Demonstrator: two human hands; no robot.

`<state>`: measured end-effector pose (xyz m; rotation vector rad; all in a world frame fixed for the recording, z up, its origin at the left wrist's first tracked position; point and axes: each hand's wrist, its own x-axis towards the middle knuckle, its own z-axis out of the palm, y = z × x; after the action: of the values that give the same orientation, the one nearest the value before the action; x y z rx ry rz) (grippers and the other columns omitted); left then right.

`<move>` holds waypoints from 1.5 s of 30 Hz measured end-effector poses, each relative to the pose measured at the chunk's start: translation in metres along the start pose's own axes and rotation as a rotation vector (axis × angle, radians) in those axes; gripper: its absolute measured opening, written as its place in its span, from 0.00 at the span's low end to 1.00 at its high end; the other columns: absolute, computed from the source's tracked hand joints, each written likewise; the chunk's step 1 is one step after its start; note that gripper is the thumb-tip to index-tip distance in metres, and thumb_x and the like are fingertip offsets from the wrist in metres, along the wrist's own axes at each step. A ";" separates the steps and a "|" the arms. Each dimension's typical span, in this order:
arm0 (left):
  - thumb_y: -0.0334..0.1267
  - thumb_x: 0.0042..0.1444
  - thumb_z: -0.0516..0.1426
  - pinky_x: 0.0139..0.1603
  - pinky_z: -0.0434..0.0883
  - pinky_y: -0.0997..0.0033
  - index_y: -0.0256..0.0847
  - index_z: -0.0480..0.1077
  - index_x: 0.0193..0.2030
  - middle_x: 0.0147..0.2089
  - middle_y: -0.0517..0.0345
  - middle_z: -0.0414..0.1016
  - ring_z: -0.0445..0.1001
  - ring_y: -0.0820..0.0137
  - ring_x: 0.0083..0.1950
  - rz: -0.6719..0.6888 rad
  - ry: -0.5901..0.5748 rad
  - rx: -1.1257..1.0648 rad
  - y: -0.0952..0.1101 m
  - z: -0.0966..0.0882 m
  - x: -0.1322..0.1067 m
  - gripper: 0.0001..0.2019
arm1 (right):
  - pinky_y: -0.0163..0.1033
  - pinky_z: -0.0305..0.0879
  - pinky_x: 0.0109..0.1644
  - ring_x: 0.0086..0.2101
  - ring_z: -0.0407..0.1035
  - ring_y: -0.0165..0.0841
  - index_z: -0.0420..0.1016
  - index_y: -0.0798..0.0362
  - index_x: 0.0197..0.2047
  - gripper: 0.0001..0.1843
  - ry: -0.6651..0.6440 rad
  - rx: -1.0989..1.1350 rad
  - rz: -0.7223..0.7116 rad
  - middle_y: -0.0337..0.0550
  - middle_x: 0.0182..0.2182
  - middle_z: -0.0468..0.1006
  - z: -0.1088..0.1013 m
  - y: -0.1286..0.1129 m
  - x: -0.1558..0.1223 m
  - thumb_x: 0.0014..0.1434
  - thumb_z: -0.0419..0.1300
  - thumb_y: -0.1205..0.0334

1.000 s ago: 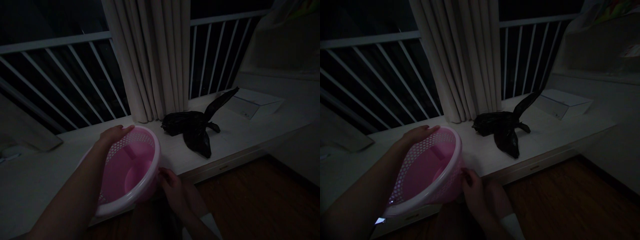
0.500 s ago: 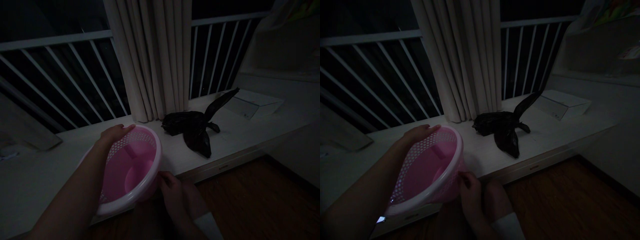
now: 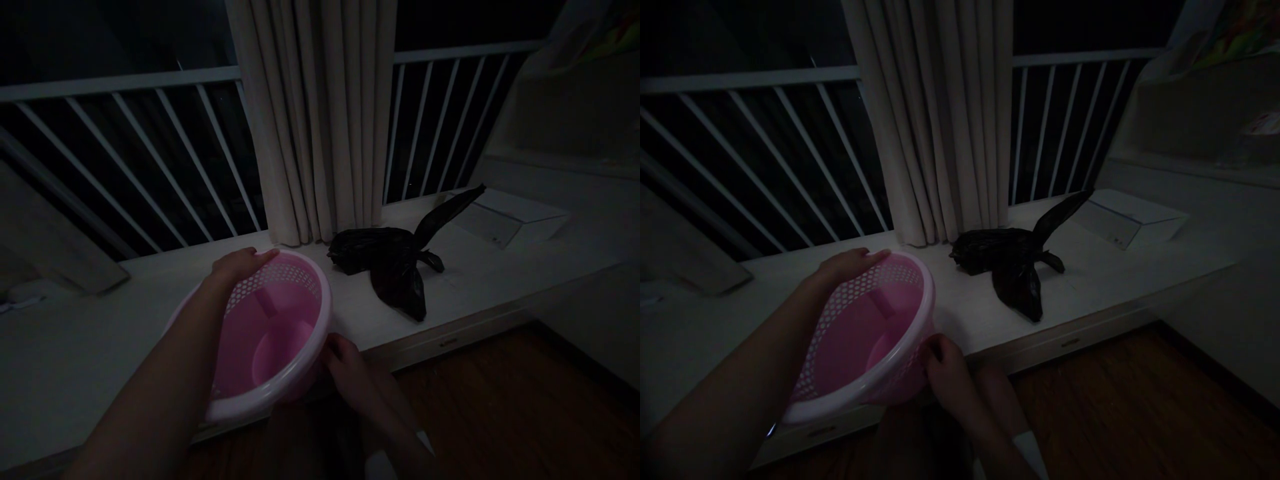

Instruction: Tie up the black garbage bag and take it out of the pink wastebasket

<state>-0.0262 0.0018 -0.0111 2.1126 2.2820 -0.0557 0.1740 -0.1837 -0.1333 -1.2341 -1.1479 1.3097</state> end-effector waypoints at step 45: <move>0.72 0.44 0.36 0.53 0.63 0.56 0.34 0.63 0.58 0.59 0.41 0.64 0.63 0.49 0.58 0.017 -0.046 -0.008 0.004 0.001 0.003 0.49 | 0.35 0.65 0.38 0.33 0.69 0.30 0.76 0.51 0.32 0.07 0.157 -0.133 -0.428 0.41 0.31 0.76 -0.010 0.020 -0.003 0.51 0.58 0.69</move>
<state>-0.0220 0.0053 -0.0127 2.1036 2.2346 -0.0932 0.1831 -0.1888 -0.1532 -1.0866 -1.3130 0.8150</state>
